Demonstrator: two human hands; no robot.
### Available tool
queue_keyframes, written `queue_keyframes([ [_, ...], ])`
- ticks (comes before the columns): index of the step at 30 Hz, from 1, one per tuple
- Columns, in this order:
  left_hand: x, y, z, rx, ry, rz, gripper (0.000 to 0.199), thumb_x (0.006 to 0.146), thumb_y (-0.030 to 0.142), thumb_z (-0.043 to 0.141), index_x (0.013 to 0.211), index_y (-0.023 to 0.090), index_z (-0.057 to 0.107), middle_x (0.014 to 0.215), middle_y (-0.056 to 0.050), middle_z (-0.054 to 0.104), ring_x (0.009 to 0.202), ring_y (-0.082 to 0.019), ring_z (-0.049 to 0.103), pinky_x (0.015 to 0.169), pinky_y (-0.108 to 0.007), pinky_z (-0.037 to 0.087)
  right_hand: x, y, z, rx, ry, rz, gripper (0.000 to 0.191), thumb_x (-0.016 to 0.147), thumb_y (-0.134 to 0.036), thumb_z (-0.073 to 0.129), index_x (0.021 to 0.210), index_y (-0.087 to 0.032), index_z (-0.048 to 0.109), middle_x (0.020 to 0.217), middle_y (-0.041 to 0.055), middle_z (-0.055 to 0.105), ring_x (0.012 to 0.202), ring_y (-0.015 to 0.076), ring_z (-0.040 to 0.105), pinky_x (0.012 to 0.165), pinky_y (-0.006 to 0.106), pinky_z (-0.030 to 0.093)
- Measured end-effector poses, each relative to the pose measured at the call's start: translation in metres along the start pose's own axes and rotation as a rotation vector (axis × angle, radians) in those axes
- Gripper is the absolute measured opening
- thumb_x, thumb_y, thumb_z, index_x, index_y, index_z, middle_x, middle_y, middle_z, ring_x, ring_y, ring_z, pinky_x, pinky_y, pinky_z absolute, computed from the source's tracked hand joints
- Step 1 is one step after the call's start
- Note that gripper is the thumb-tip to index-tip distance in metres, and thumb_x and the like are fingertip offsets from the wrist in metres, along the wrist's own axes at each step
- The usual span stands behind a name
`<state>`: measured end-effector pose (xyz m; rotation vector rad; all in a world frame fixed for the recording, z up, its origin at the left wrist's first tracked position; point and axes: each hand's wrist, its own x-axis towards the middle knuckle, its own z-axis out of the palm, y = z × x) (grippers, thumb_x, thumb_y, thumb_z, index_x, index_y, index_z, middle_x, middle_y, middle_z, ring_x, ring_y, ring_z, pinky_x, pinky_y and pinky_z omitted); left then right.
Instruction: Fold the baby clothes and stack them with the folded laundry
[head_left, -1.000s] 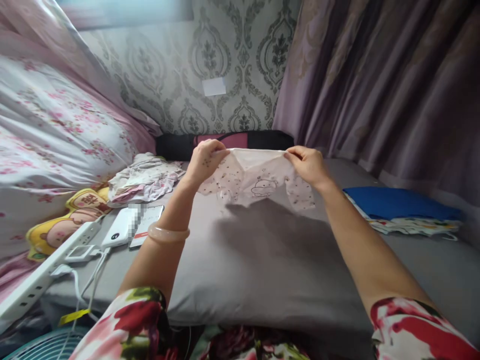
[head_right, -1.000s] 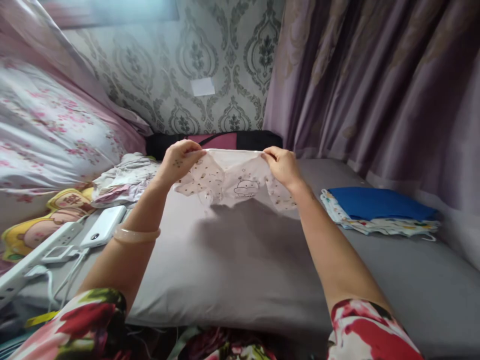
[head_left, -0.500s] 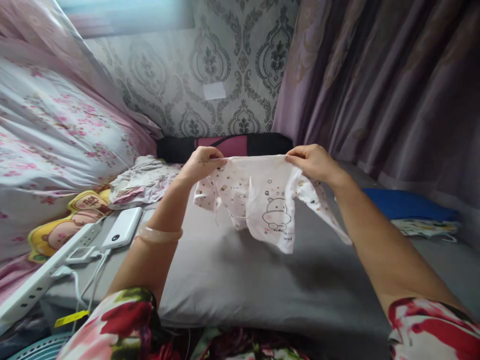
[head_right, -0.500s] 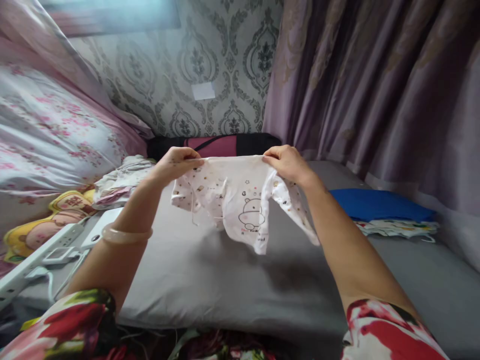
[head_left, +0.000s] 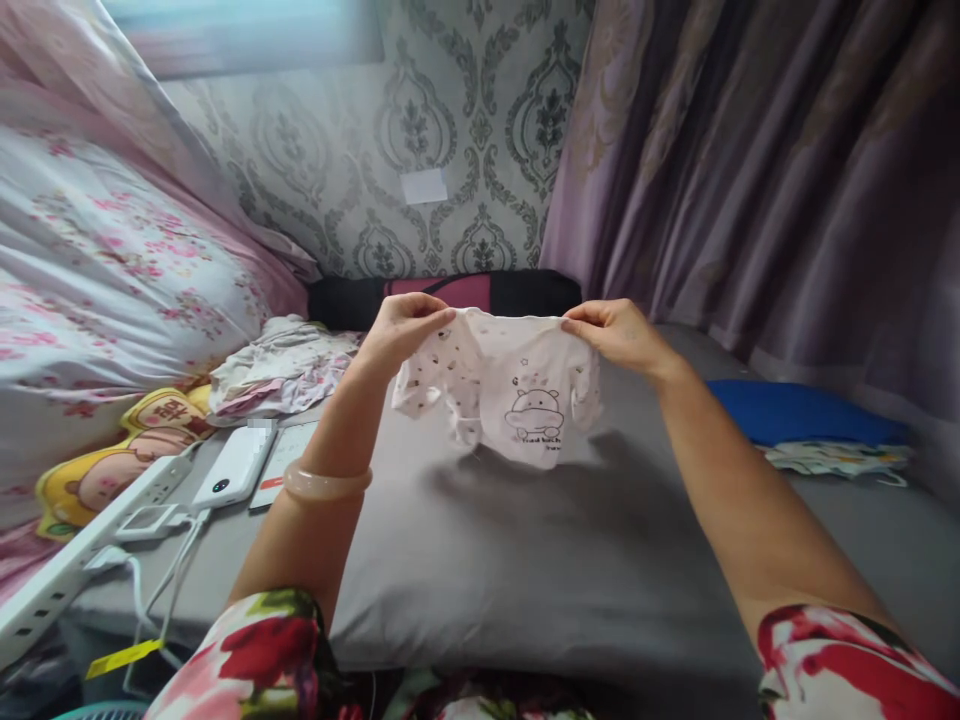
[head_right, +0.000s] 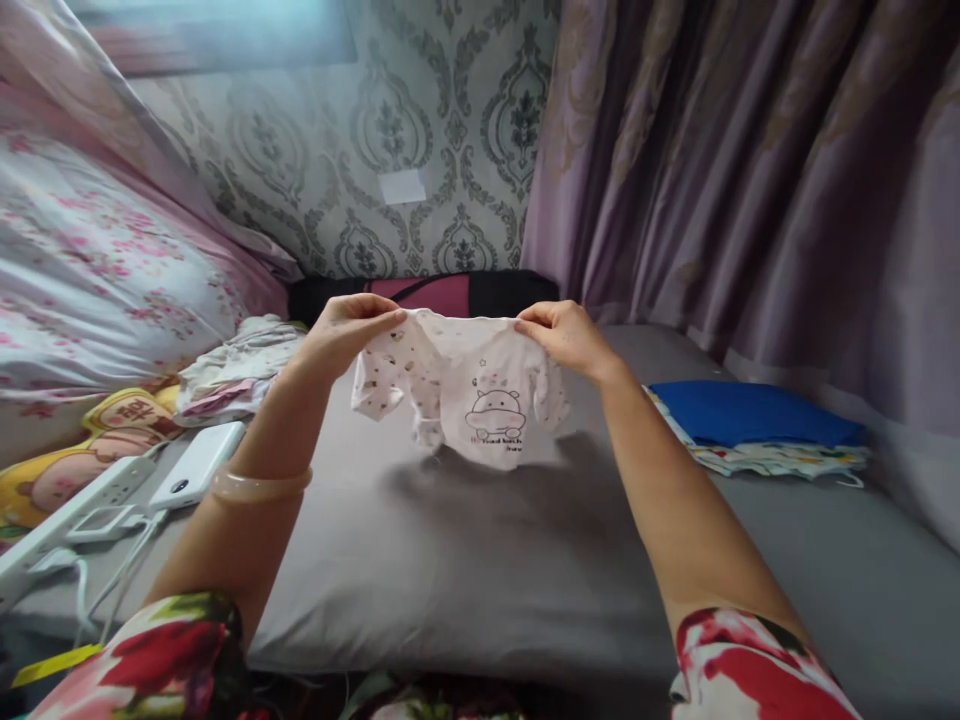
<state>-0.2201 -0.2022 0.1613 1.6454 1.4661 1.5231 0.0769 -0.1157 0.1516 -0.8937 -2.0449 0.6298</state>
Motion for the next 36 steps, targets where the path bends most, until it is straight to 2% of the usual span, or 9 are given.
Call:
queue_keyframes([
  [6, -0.005, 0.003, -0.009, -0.068, -0.033, -0.072, 0.03, 0.067, 0.04, 0.078, 0.079, 0.014, 0.071, 0.066, -0.003, 0.065, 0.06, -0.012, 0.058, 0.055, -0.024, 0.045, -0.007, -0.007, -0.002, 0.008, 0.021, 0.043, 0.045, 0.074, -0.061, 0.068, 0.087, -0.018, 0.074, 0.081, 0.0053, 0.072, 0.073, 0.018, 0.064, 0.062, 0.028, 0.049],
  [10, -0.015, 0.004, -0.03, -0.261, -0.243, -0.117, 0.034, 0.06, 0.042, 0.083, 0.076, 0.014, 0.07, 0.069, -0.003, 0.066, 0.062, -0.012, 0.058, 0.061, -0.026, 0.047, -0.018, -0.023, -0.022, 0.144, -0.354, 0.115, 0.047, 0.068, -0.063, 0.073, 0.088, -0.021, 0.074, 0.082, 0.0041, 0.073, 0.075, 0.0191, 0.066, 0.064, 0.029, 0.051],
  [12, -0.017, 0.003, -0.034, -0.291, -0.304, -0.107, 0.034, 0.058, 0.041, 0.085, 0.074, 0.015, 0.07, 0.069, -0.002, 0.065, 0.063, -0.011, 0.057, 0.061, -0.026, 0.047, -0.019, -0.027, -0.025, 0.158, -0.439, 0.111, 0.046, 0.067, -0.061, 0.075, 0.088, -0.021, 0.075, 0.083, 0.0037, 0.073, 0.076, 0.0192, 0.066, 0.066, 0.029, 0.052],
  [16, -0.016, 0.002, -0.025, 0.015, -0.205, -0.117, 0.029, 0.064, 0.039, 0.081, 0.074, 0.014, 0.071, 0.063, -0.001, 0.062, 0.061, -0.011, 0.055, 0.056, -0.023, 0.042, -0.012, -0.025, -0.012, 0.02, -0.159, 0.074, 0.043, 0.073, -0.06, 0.07, 0.087, -0.019, 0.074, 0.079, 0.0036, 0.071, 0.073, 0.018, 0.064, 0.061, 0.028, 0.048],
  [18, -0.017, 0.004, -0.021, 0.073, -0.156, -0.125, 0.029, 0.066, 0.041, 0.079, 0.077, 0.014, 0.072, 0.062, 0.0, 0.061, 0.06, -0.011, 0.055, 0.055, -0.023, 0.041, -0.011, -0.026, -0.007, -0.03, -0.095, 0.068, 0.042, 0.075, -0.059, 0.068, 0.086, -0.019, 0.074, 0.076, 0.0034, 0.071, 0.072, 0.0177, 0.064, 0.06, 0.027, 0.047],
  [24, -0.023, 0.008, -0.038, -0.206, -0.312, -0.061, 0.035, 0.062, 0.047, 0.081, 0.07, 0.015, 0.07, 0.064, -0.003, 0.061, 0.065, -0.015, 0.059, 0.06, -0.028, 0.046, -0.025, -0.042, -0.023, 0.182, -0.543, 0.14, 0.04, 0.067, -0.056, 0.076, 0.085, -0.021, 0.075, 0.079, 0.0031, 0.072, 0.071, 0.0172, 0.065, 0.062, 0.028, 0.05],
  [26, -0.02, 0.003, -0.039, -0.19, -0.298, -0.08, 0.037, 0.06, 0.047, 0.082, 0.071, 0.014, 0.071, 0.065, -0.003, 0.063, 0.065, -0.015, 0.058, 0.06, -0.028, 0.046, -0.022, -0.039, -0.023, 0.211, -0.486, 0.165, 0.041, 0.067, -0.057, 0.076, 0.086, -0.021, 0.075, 0.078, 0.0029, 0.072, 0.07, 0.0169, 0.065, 0.061, 0.028, 0.05],
  [30, -0.01, -0.008, -0.023, -0.049, -0.177, -0.122, 0.04, 0.06, 0.047, 0.081, 0.081, 0.014, 0.075, 0.069, -0.004, 0.068, 0.062, -0.013, 0.057, 0.058, -0.024, 0.044, -0.006, -0.019, -0.004, 0.19, -0.137, 0.124, 0.044, 0.069, -0.06, 0.073, 0.083, -0.019, 0.072, 0.077, 0.0033, 0.07, 0.068, 0.0155, 0.062, 0.059, 0.027, 0.048],
  [36, -0.005, -0.014, -0.001, 0.007, 0.071, 0.004, 0.037, 0.069, 0.045, 0.072, 0.082, 0.01, 0.073, 0.064, -0.002, 0.064, 0.054, -0.009, 0.05, 0.049, -0.02, 0.035, 0.006, 0.0, 0.012, 0.007, 0.135, -0.033, 0.043, 0.079, -0.059, 0.063, 0.085, -0.017, 0.07, 0.078, 0.0048, 0.07, 0.068, 0.0162, 0.06, 0.06, 0.029, 0.047],
])
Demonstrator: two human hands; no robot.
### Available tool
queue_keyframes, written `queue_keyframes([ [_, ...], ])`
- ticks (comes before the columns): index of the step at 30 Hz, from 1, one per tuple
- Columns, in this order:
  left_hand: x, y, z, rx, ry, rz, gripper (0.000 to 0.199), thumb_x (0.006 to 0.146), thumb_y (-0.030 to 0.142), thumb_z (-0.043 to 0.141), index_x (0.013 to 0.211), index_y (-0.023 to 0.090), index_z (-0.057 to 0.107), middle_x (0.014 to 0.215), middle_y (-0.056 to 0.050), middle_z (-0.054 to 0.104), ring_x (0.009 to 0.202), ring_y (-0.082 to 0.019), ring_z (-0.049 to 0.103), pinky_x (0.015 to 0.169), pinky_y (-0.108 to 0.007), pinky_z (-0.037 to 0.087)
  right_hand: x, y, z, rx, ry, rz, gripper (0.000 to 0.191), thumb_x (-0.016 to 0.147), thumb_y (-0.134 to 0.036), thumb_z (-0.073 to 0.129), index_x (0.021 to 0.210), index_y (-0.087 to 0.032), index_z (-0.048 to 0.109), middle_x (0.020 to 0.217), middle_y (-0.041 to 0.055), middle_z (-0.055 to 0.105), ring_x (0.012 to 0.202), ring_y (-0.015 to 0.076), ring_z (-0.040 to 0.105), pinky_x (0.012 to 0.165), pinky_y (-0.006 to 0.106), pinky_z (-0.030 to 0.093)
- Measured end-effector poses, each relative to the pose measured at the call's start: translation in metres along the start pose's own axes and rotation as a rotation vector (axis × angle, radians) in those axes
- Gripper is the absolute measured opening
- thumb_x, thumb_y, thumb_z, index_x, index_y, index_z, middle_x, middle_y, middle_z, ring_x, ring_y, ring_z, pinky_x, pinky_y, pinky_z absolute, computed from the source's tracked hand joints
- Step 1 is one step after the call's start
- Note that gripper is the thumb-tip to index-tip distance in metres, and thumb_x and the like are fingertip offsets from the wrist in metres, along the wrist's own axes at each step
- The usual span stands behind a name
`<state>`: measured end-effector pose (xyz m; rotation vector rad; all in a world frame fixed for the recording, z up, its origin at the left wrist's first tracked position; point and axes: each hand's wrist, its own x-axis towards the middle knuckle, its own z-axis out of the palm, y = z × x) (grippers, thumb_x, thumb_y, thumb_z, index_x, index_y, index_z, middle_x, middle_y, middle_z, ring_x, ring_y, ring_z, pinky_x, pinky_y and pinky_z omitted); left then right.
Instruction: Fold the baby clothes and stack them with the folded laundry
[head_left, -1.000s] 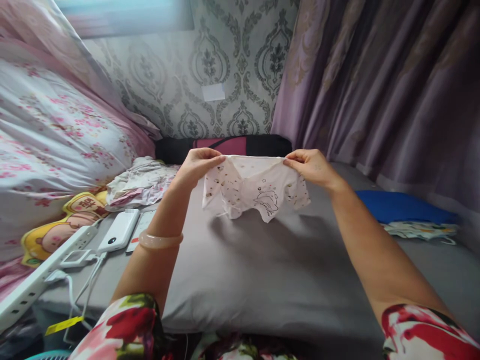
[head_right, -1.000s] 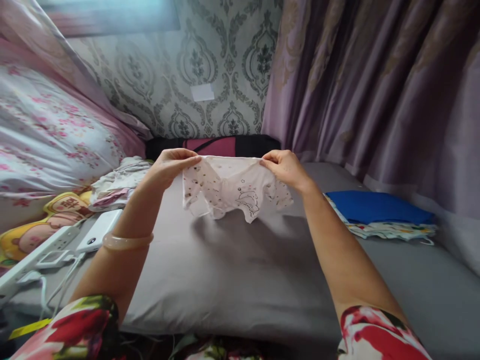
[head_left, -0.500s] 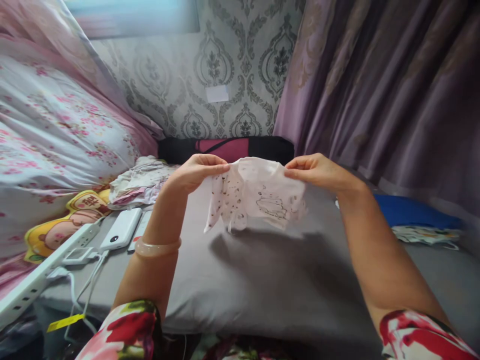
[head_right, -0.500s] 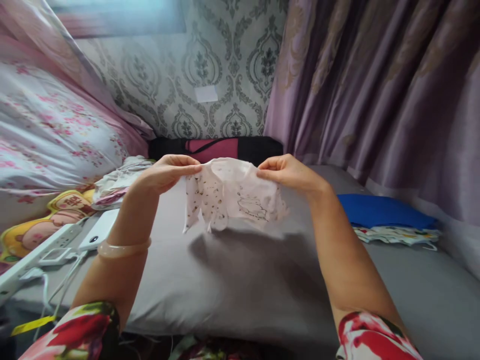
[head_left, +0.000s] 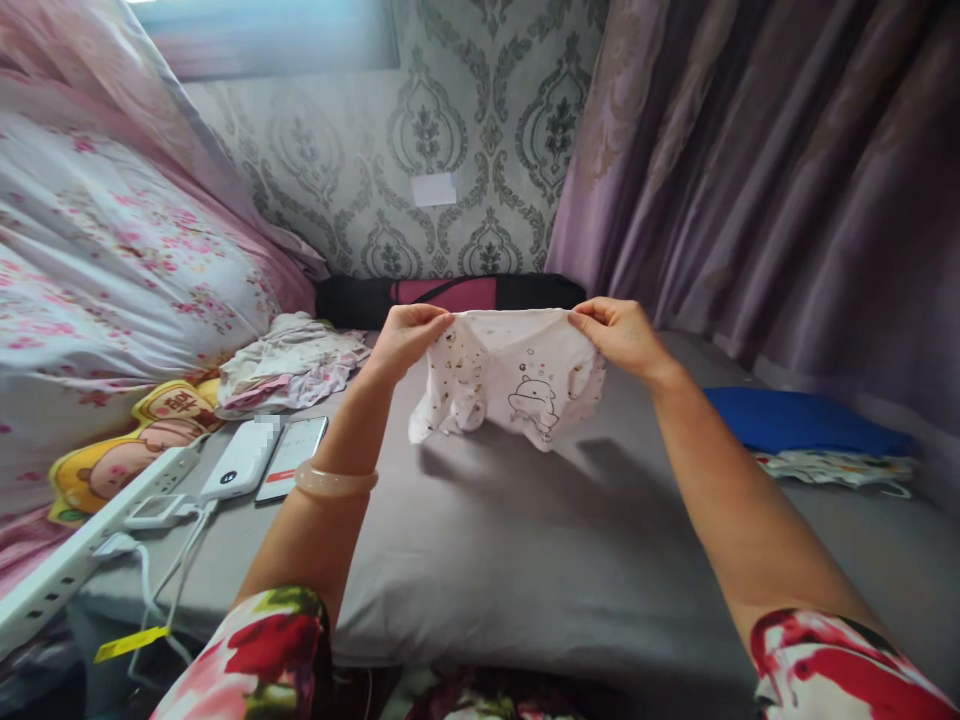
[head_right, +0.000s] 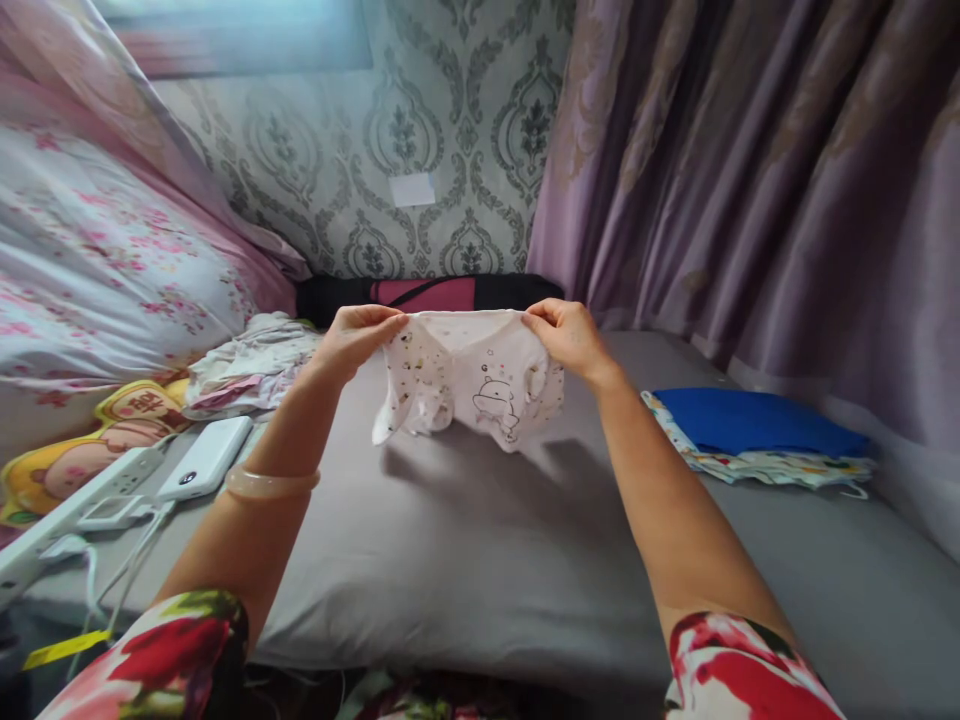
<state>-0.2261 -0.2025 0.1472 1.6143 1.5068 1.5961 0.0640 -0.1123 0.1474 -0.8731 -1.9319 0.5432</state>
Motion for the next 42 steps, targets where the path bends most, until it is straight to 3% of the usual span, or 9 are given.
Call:
queue_keyframes([
  [7, 0.0, -0.008, 0.002, 0.243, 0.154, 0.233, 0.029, 0.082, 0.037, 0.058, 0.085, 0.012, 0.072, 0.067, -0.002, 0.063, 0.061, -0.01, 0.052, 0.054, -0.02, 0.039, -0.011, -0.015, 0.004, -0.235, 0.198, -0.162, 0.039, 0.092, -0.052, 0.05, 0.094, -0.018, 0.07, 0.085, 0.0062, 0.072, 0.076, 0.0188, 0.063, 0.069, 0.031, 0.047],
  [11, -0.024, 0.016, -0.006, 0.415, 0.26, 0.383, 0.028, 0.087, 0.035, 0.053, 0.09, 0.014, 0.071, 0.081, -0.005, 0.068, 0.074, -0.013, 0.058, 0.065, -0.022, 0.045, -0.031, -0.043, -0.007, -0.245, 0.188, -0.175, 0.041, 0.092, -0.056, 0.05, 0.098, -0.02, 0.07, 0.088, 0.0062, 0.072, 0.077, 0.0191, 0.063, 0.069, 0.031, 0.048],
  [15, -0.049, 0.057, -0.03, 0.442, 0.148, 0.324, 0.028, 0.085, 0.039, 0.057, 0.09, 0.016, 0.072, 0.076, -0.003, 0.067, 0.069, -0.013, 0.058, 0.059, -0.021, 0.044, -0.049, -0.072, -0.034, -0.085, 0.031, -0.052, 0.043, 0.084, -0.06, 0.059, 0.095, -0.021, 0.072, 0.082, 0.0046, 0.071, 0.07, 0.0179, 0.062, 0.058, 0.029, 0.047],
  [18, -0.049, 0.063, -0.044, 0.402, -0.11, 0.153, 0.028, 0.081, 0.042, 0.06, 0.085, 0.018, 0.073, 0.064, 0.001, 0.062, 0.059, -0.011, 0.053, 0.051, -0.02, 0.039, -0.051, -0.073, -0.047, 0.005, -0.157, 0.113, 0.042, 0.08, -0.06, 0.064, 0.09, -0.02, 0.073, 0.076, 0.0027, 0.07, 0.061, 0.015, 0.059, 0.051, 0.026, 0.043],
  [20, -0.041, 0.043, -0.043, 0.399, -0.301, 0.062, 0.029, 0.079, 0.044, 0.06, 0.078, 0.018, 0.073, 0.059, 0.002, 0.058, 0.054, -0.01, 0.048, 0.048, -0.02, 0.035, -0.047, -0.057, -0.043, 0.003, -0.312, 0.201, 0.039, 0.078, -0.058, 0.066, 0.084, -0.02, 0.074, 0.073, 0.0016, 0.069, 0.059, 0.0144, 0.058, 0.051, 0.026, 0.042],
  [23, -0.027, -0.018, -0.023, 0.486, -0.551, -0.009, 0.035, 0.081, 0.045, 0.055, 0.066, 0.016, 0.068, 0.054, 0.003, 0.051, 0.051, -0.01, 0.043, 0.047, -0.021, 0.03, -0.045, -0.013, -0.017, -0.07, -0.503, 0.286, 0.033, 0.08, -0.05, 0.064, 0.079, -0.018, 0.073, 0.072, 0.0014, 0.07, 0.061, 0.0155, 0.06, 0.054, 0.025, 0.043],
  [29, -0.035, -0.131, 0.034, 0.833, -0.646, -0.095, 0.032, 0.09, 0.03, 0.042, 0.067, 0.016, 0.059, 0.063, -0.002, 0.057, 0.063, -0.014, 0.051, 0.058, -0.024, 0.034, -0.065, 0.073, 0.047, -0.518, -0.614, 0.226, 0.028, 0.093, -0.034, 0.047, 0.091, -0.018, 0.07, 0.096, 0.0072, 0.073, 0.087, 0.0202, 0.065, 0.07, 0.025, 0.042],
  [35, -0.043, -0.155, 0.04, 0.94, -0.65, 0.003, 0.031, 0.099, 0.036, 0.031, 0.093, 0.019, 0.057, 0.082, -0.007, 0.065, 0.074, -0.019, 0.059, 0.066, -0.027, 0.039, -0.074, 0.1, 0.068, -0.795, -0.723, 0.132, 0.034, 0.102, -0.039, 0.029, 0.108, -0.022, 0.058, 0.102, 0.0104, 0.071, 0.093, 0.0242, 0.067, 0.072, 0.029, 0.04],
  [42, -0.006, -0.175, 0.042, 1.058, -0.697, 0.035, 0.037, 0.101, 0.039, 0.023, 0.103, 0.018, 0.053, 0.088, -0.013, 0.068, 0.078, -0.023, 0.065, 0.07, -0.032, 0.041, -0.05, 0.118, 0.081, -0.891, -0.736, 0.111, 0.033, 0.103, -0.039, 0.027, 0.105, -0.02, 0.055, 0.105, 0.0117, 0.071, 0.094, 0.0262, 0.067, 0.07, 0.031, 0.039],
])
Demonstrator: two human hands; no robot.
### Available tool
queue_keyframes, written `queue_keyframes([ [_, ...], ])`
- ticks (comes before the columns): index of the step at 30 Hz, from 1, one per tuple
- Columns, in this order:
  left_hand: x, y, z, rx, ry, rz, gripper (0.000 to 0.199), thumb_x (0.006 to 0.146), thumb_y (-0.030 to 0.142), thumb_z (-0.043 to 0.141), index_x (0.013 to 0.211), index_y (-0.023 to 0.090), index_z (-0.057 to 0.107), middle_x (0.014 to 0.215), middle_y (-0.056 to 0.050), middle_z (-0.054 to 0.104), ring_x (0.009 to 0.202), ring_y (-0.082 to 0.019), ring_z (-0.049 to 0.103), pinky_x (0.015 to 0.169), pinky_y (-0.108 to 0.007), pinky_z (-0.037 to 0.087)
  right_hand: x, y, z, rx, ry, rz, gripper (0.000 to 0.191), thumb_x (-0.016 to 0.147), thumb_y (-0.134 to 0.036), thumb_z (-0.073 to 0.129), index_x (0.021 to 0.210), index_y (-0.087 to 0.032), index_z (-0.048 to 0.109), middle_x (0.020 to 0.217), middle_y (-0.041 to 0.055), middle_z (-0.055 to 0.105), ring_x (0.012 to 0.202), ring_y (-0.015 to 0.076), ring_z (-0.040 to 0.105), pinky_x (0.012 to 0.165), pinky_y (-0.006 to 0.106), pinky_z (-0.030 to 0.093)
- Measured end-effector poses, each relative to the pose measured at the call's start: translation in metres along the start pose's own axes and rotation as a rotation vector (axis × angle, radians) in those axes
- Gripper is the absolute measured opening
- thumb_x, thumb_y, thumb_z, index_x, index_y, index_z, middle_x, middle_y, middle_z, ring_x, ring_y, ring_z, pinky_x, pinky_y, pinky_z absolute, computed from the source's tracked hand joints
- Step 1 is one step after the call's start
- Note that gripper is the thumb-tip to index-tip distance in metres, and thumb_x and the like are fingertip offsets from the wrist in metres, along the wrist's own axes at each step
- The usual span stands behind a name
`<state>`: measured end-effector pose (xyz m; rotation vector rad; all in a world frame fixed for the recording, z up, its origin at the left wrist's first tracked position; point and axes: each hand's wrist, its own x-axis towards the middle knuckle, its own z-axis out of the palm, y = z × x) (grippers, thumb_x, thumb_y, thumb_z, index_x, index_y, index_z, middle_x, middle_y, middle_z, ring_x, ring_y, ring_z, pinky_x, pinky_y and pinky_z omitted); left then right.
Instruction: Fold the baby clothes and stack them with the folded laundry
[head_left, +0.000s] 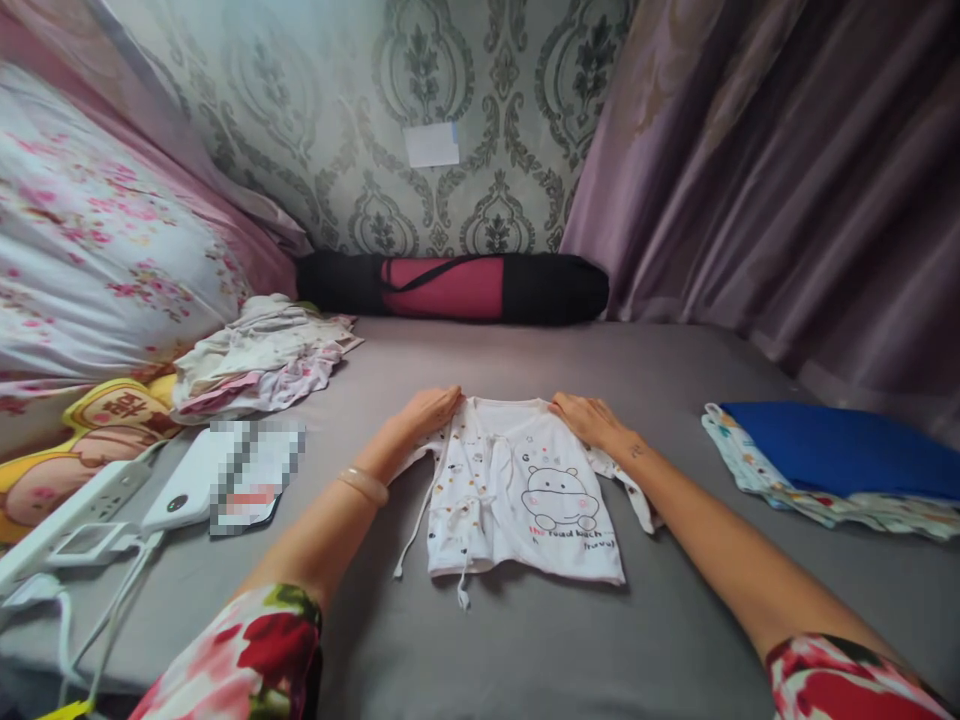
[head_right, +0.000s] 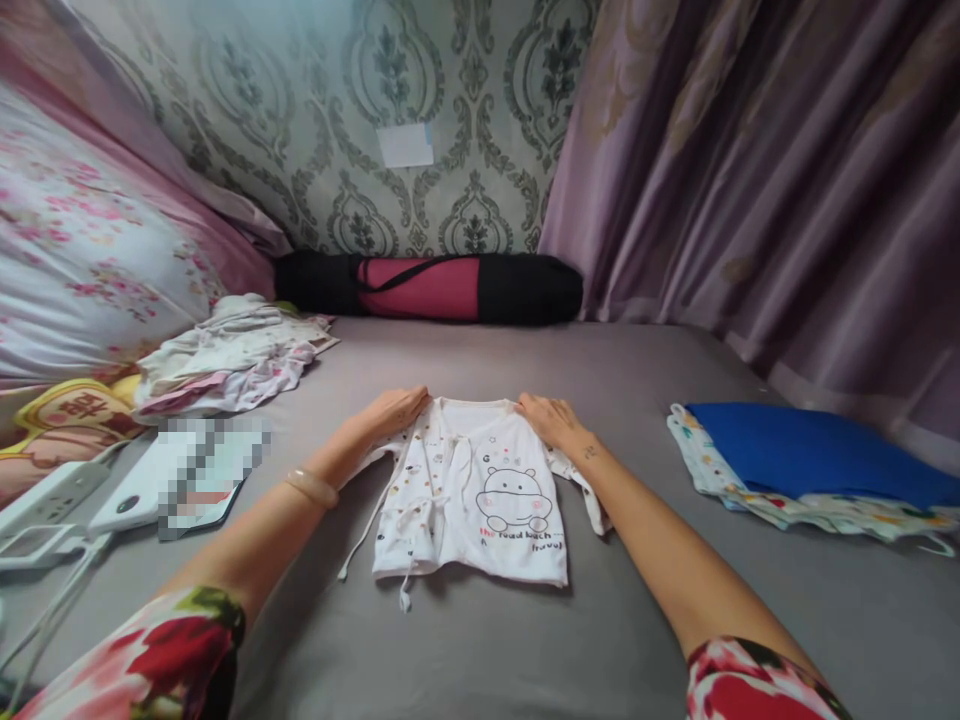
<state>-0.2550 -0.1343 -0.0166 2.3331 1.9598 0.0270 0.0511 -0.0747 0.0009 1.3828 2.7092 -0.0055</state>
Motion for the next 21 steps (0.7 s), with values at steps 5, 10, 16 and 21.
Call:
queue_keyframes([
  [5, 0.037, -0.013, -0.002, 0.001, -0.004, 0.008, 0.037, 0.101, 0.039, 0.024, 0.103, 0.017, 0.054, 0.094, -0.015, 0.069, 0.083, -0.024, 0.065, 0.073, -0.032, 0.043, 0.03, 0.01, -0.001, 0.007, 0.0, 0.025, 0.034, 0.103, -0.041, 0.027, 0.106, -0.021, 0.055, 0.109, 0.0122, 0.07, 0.096, 0.0267, 0.067, 0.073, 0.032, 0.041],
  [10, 0.067, -0.023, -0.007, 0.0, -0.008, -0.014, 0.036, 0.101, 0.037, 0.026, 0.104, 0.016, 0.055, 0.093, -0.014, 0.068, 0.082, -0.022, 0.065, 0.074, -0.03, 0.043, 0.061, 0.023, 0.001, 0.027, 0.019, 0.024, 0.033, 0.103, -0.04, 0.029, 0.11, -0.022, 0.056, 0.114, 0.0131, 0.069, 0.1, 0.0274, 0.066, 0.077, 0.033, 0.041],
  [16, 0.087, -0.028, -0.011, -0.01, 0.01, -0.071, 0.035, 0.1, 0.036, 0.029, 0.105, 0.016, 0.057, 0.095, -0.014, 0.069, 0.086, -0.023, 0.065, 0.073, -0.029, 0.042, 0.09, 0.031, 0.002, 0.081, 0.036, 0.046, 0.031, 0.102, -0.037, 0.033, 0.11, -0.019, 0.057, 0.116, 0.0134, 0.066, 0.102, 0.0272, 0.063, 0.081, 0.034, 0.042],
  [21, 0.091, -0.026, -0.007, -0.152, 0.028, -0.185, 0.036, 0.097, 0.041, 0.035, 0.094, 0.016, 0.062, 0.095, -0.013, 0.069, 0.086, -0.022, 0.064, 0.069, -0.027, 0.041, 0.1, 0.029, 0.005, 0.232, 0.045, 0.022, 0.026, 0.098, -0.032, 0.043, 0.113, -0.018, 0.06, 0.121, 0.0127, 0.061, 0.113, 0.0236, 0.055, 0.09, 0.03, 0.04],
])
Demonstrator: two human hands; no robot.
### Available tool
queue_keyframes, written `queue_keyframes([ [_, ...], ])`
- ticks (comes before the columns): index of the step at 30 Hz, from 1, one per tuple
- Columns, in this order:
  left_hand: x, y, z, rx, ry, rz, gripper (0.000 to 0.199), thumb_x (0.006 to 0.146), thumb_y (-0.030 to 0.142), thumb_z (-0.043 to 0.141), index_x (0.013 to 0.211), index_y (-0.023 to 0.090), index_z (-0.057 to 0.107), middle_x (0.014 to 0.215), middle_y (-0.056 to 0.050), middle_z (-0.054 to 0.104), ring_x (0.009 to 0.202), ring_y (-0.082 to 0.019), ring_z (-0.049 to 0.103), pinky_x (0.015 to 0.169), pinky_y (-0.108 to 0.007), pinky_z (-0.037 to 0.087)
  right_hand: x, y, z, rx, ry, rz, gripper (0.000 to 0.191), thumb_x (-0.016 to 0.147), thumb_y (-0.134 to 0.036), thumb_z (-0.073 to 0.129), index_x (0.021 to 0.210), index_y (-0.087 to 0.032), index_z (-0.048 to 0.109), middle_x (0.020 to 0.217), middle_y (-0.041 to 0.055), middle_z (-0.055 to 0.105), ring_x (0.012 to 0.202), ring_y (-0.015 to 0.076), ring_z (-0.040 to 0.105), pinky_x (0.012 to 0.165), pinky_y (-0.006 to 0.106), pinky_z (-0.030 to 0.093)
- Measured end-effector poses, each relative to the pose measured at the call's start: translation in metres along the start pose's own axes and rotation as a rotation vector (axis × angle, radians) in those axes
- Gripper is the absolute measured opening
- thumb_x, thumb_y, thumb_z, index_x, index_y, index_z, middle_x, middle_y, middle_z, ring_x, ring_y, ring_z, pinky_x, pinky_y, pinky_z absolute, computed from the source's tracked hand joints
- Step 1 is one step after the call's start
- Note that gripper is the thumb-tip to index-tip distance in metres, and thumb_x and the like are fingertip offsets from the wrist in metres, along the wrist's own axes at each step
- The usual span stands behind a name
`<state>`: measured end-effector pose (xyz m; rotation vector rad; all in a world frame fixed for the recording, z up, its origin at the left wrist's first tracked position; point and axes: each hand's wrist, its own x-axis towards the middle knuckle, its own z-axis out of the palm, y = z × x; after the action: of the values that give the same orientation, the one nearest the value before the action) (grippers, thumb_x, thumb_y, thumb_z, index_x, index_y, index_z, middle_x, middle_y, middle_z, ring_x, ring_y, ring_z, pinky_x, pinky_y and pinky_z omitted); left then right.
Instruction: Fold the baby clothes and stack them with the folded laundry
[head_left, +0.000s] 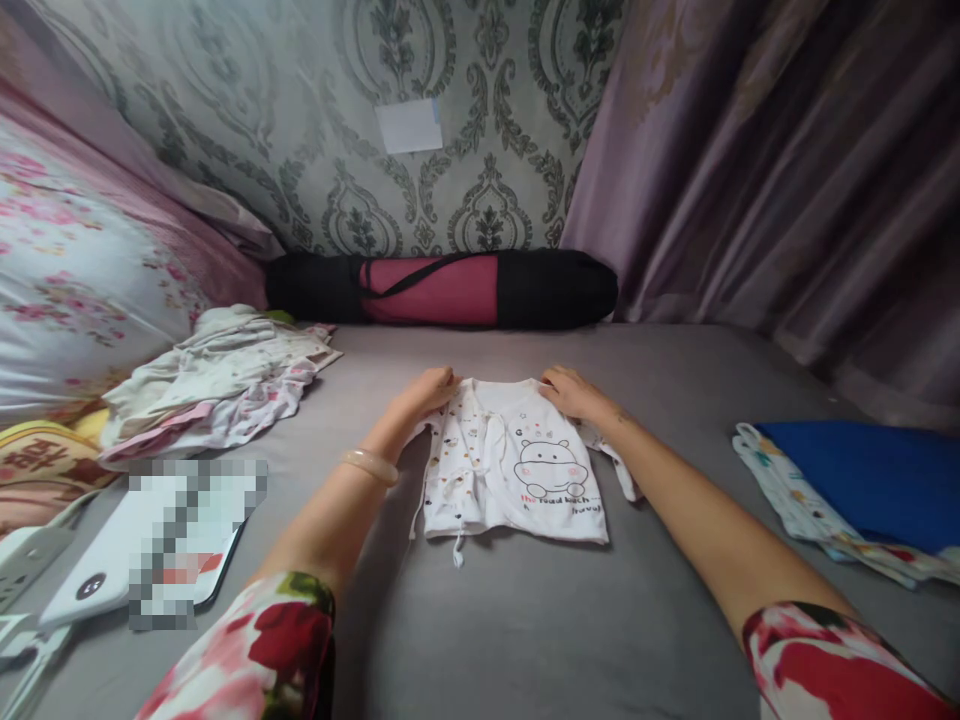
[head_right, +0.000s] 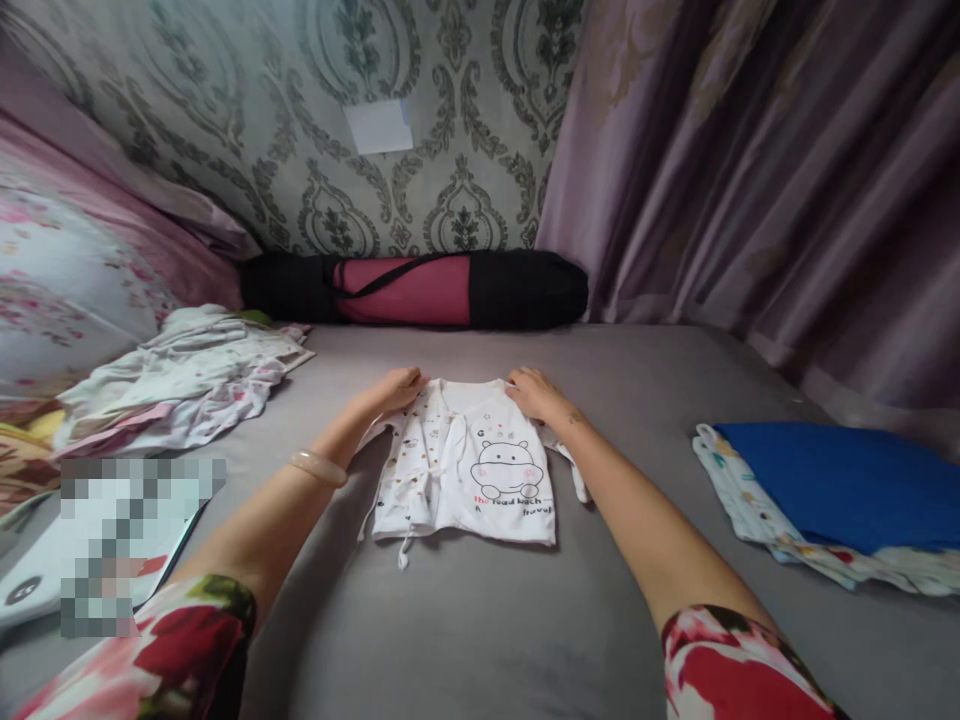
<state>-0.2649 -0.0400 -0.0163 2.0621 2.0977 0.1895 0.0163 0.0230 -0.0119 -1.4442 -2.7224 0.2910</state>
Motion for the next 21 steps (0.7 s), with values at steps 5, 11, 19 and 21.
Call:
queue_keyframes([
  [5, 0.001, 0.002, 0.008, -0.063, 0.039, 0.022, 0.033, 0.091, 0.044, 0.047, 0.097, 0.016, 0.064, 0.094, -0.011, 0.069, 0.087, -0.022, 0.063, 0.07, -0.028, 0.042, 0.007, -0.009, 0.007, 0.081, 0.037, 0.034, 0.028, 0.097, -0.032, 0.043, 0.116, -0.018, 0.059, 0.123, 0.0116, 0.06, 0.115, 0.0236, 0.054, 0.092, 0.03, 0.039],
  [11, 0.006, -0.001, 0.015, 0.007, 0.199, 0.087, 0.033, 0.093, 0.043, 0.044, 0.094, 0.017, 0.064, 0.101, -0.012, 0.064, 0.097, -0.024, 0.059, 0.079, -0.03, 0.043, 0.009, -0.011, 0.019, 0.039, 0.073, 0.071, 0.032, 0.101, -0.035, 0.032, 0.114, -0.019, 0.056, 0.12, 0.0138, 0.061, 0.112, 0.0254, 0.056, 0.088, 0.031, 0.04],
  [19, 0.0, 0.005, 0.006, 0.075, 0.09, 0.043, 0.033, 0.093, 0.038, 0.045, 0.113, 0.014, 0.056, 0.114, -0.016, 0.061, 0.108, -0.027, 0.055, 0.091, -0.035, 0.041, 0.01, -0.006, 0.005, 0.221, 0.064, 0.111, 0.027, 0.099, -0.034, 0.039, 0.1, -0.018, 0.061, 0.112, 0.0122, 0.067, 0.102, 0.0232, 0.061, 0.084, 0.029, 0.045],
  [21, -0.013, 0.012, -0.004, 0.103, 0.111, -0.002, 0.038, 0.092, 0.04, 0.047, 0.121, 0.015, 0.052, 0.123, -0.017, 0.057, 0.115, -0.03, 0.053, 0.093, -0.038, 0.04, 0.0, 0.009, -0.009, 0.398, 0.053, 0.142, 0.032, 0.099, -0.036, 0.037, 0.091, -0.018, 0.061, 0.104, 0.0099, 0.07, 0.093, 0.0192, 0.064, 0.078, 0.026, 0.047],
])
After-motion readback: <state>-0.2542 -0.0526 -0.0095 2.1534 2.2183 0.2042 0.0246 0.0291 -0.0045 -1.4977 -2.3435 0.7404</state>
